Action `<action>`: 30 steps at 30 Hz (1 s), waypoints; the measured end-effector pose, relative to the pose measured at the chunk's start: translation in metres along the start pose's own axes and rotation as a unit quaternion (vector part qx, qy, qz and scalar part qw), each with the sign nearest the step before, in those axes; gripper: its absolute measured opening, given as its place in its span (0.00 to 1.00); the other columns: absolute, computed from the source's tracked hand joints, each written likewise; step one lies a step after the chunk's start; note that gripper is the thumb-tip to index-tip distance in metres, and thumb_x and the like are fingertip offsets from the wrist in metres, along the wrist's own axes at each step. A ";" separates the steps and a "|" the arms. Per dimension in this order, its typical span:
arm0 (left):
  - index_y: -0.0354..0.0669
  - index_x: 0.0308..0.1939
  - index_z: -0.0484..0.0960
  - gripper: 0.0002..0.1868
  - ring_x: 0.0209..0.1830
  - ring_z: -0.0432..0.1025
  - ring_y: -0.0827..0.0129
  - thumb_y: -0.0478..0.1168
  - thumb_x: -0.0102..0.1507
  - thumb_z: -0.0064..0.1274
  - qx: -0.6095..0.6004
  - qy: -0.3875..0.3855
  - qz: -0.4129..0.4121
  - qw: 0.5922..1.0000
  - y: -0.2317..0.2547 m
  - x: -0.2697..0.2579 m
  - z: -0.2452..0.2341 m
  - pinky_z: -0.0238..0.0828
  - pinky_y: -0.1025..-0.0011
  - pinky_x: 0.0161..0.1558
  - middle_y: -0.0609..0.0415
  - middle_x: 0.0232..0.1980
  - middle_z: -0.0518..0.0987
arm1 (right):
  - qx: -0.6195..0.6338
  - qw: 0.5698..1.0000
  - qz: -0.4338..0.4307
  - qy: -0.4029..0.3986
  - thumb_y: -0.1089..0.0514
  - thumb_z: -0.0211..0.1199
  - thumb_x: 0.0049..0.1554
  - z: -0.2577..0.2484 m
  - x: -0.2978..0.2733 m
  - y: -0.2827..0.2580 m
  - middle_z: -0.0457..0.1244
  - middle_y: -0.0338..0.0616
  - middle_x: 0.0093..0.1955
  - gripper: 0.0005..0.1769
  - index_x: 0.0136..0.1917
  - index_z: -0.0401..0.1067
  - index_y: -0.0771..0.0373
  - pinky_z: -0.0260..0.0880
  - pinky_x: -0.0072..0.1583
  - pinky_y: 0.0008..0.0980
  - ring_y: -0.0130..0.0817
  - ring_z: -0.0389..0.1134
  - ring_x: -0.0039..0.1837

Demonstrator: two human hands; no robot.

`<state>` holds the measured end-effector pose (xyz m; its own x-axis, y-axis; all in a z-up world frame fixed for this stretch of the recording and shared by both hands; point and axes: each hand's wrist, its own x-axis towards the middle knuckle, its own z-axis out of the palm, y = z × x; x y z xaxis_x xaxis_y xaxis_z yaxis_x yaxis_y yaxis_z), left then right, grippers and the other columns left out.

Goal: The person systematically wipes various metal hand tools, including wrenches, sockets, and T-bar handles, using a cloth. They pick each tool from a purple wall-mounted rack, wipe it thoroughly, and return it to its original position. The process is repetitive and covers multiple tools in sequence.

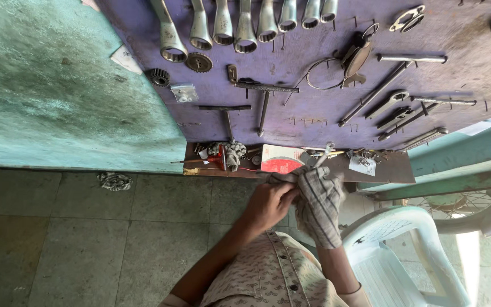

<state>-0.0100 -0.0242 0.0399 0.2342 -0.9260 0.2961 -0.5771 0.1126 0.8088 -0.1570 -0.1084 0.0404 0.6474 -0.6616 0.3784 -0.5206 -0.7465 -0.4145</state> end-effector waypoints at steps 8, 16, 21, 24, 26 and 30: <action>0.37 0.48 0.86 0.16 0.30 0.79 0.75 0.43 0.74 0.43 -0.181 -0.017 0.034 0.983 0.005 0.046 -0.011 0.77 0.76 0.28 0.51 0.40 0.87 | 0.057 0.995 0.080 -0.031 0.54 0.61 0.55 0.012 -0.006 0.003 0.59 0.51 0.59 0.27 0.66 0.64 0.62 0.62 0.64 0.45 0.44 0.62 0.60; 0.42 0.58 0.80 0.13 0.48 0.86 0.64 0.38 0.77 0.40 -0.302 0.097 0.067 0.946 0.037 0.095 -0.050 0.84 0.68 0.47 0.46 0.53 0.87 | -0.136 0.971 0.009 -0.195 0.53 0.60 0.51 0.022 -0.040 -0.003 0.58 0.52 0.64 0.33 0.70 0.62 0.61 0.60 0.70 0.50 0.48 0.61 0.65; 0.47 0.67 0.75 0.21 0.64 0.73 0.63 0.35 0.69 0.52 -0.321 -0.148 0.191 0.916 0.036 0.067 -0.009 0.75 0.54 0.69 0.50 0.69 0.75 | -0.231 0.947 0.055 -0.215 0.52 0.58 0.58 0.003 -0.033 0.008 0.57 0.52 0.67 0.31 0.73 0.61 0.61 0.61 0.73 0.45 0.42 0.62 0.68; 0.46 0.69 0.73 0.30 0.81 0.58 0.56 0.32 0.63 0.60 0.165 -0.090 0.370 0.910 0.023 0.035 0.019 0.54 0.45 0.77 0.53 0.78 0.64 | -0.040 0.995 0.085 -0.021 0.53 0.58 0.59 -0.014 -0.021 0.015 0.58 0.51 0.66 0.30 0.73 0.61 0.61 0.62 0.71 0.45 0.42 0.63 0.67; 0.40 0.76 0.66 0.36 0.84 0.52 0.55 0.29 0.65 0.63 0.163 -0.076 0.337 0.924 0.019 0.018 0.029 0.45 0.43 0.80 0.48 0.82 0.59 | 0.067 0.992 0.103 0.014 0.54 0.57 0.59 -0.015 -0.014 0.012 0.58 0.51 0.66 0.30 0.73 0.61 0.61 0.63 0.69 0.44 0.41 0.63 0.66; 0.43 0.78 0.59 0.46 0.82 0.58 0.58 0.27 0.58 0.62 0.108 -0.141 0.245 0.953 0.014 -0.007 0.022 0.47 0.43 0.80 0.50 0.82 0.61 | 0.049 0.997 0.051 -0.041 0.56 0.57 0.59 -0.006 -0.016 0.001 0.59 0.50 0.64 0.29 0.73 0.60 0.61 0.65 0.66 0.43 0.40 0.64 0.64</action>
<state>-0.0366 -0.0238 0.0380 -0.3073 -0.8444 0.4388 -0.7182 0.5083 0.4752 -0.1711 -0.0990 0.0392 0.6386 -0.7231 0.2634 -0.5323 -0.6622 -0.5274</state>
